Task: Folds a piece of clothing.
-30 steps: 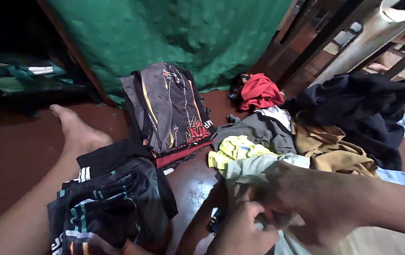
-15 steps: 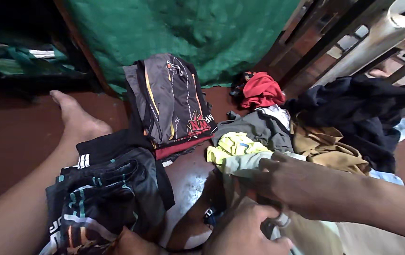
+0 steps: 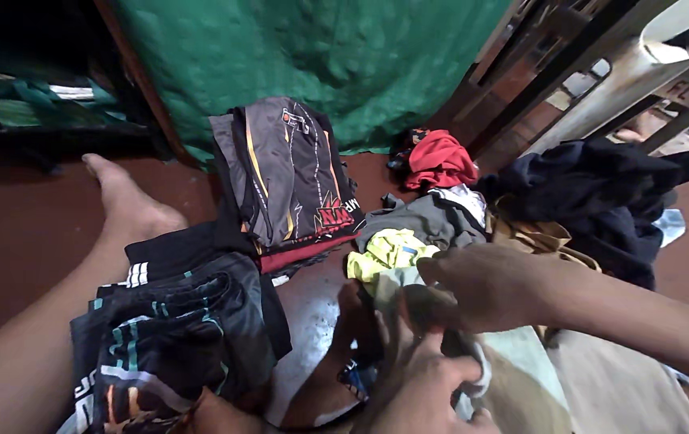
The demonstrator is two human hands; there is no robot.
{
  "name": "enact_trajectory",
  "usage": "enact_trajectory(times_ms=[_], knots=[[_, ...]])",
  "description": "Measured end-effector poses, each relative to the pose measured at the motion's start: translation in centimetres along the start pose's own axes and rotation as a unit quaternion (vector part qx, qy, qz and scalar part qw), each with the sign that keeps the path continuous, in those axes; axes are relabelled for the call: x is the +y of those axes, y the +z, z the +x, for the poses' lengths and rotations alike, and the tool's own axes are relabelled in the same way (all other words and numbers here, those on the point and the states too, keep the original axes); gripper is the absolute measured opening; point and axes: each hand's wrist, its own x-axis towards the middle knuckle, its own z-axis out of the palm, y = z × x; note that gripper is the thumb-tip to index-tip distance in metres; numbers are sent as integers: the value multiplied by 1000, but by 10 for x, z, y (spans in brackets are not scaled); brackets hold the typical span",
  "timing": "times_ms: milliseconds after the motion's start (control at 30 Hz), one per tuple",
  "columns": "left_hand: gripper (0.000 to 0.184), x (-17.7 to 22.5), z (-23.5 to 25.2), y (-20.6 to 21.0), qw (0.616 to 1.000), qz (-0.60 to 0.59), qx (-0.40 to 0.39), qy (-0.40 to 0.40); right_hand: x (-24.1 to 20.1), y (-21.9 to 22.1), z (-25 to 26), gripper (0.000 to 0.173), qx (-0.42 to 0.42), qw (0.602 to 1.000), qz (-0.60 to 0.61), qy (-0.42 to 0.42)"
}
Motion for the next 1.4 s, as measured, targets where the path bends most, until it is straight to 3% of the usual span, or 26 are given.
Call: enact_trajectory(times_ms=[100, 233, 300, 367, 400, 467, 533, 633, 700, 767, 800, 867, 1033, 1100, 1200, 1300, 1400], knots=[[20, 4, 0, 2, 999, 47, -14, -21, -8, -7, 5, 49, -93, 995, 24, 32], [23, 9, 4, -1, 988, 143, -28, -47, 12, 19, 17, 30, -12, 984, 176, -22], [20, 1, 5, 6, 988, 143, 41, -29, 22, 29, 20, 25, 28, 959, 282, -21], [20, -17, 6, 20, 981, 109, 159, 0, 30, 31, 21, 29, 50, 939, 340, 19], [21, -26, 7, 27, 976, 83, 200, -2, 36, 32, 23, 31, 63, 943, 324, 40], [24, -39, 8, 32, 979, -6, 196, -64, 51, 35, 27, 31, 69, 971, 215, 79], [28, -58, 10, 37, 961, -151, 194, -128, 53, 34, 31, 36, 18, 986, 83, 142], [27, -79, 14, 47, 859, -364, 301, -198, 47, 34, 36, 36, -62, 984, -4, 165], [34, -89, 19, 47, 824, -372, 335, -265, 46, 36, 44, 43, -47, 991, 2, 129], [37, -96, 25, 44, 852, -286, 293, -328, 49, 42, 62, 54, 28, 997, 38, 61], [37, -96, 29, 42, 871, -243, 255, -343, 50, 47, 74, 50, 80, 995, 61, 15], [27, -97, 36, 48, 897, -198, 240, -314, 47, 60, 103, 43, 150, 983, 78, -78], [13, -101, 31, 65, 905, -167, 378, -103, 30, 68, 124, 27, 54, 984, -15, -170], [11, -97, 25, 56, 915, -195, 352, -36, 32, 67, 113, 17, 106, 975, -46, -189], [19, -92, 27, 45, 918, -314, 234, -69, 41, 61, 102, 13, 204, 952, -104, -201], [59, -94, 27, 37, 903, -389, 105, -148, 49, 59, 105, 11, 242, 939, -111, -218], [40, -93, 22, 19, 942, -230, 15, -244, 47, 60, 107, 12, 190, 941, -8, -281]])
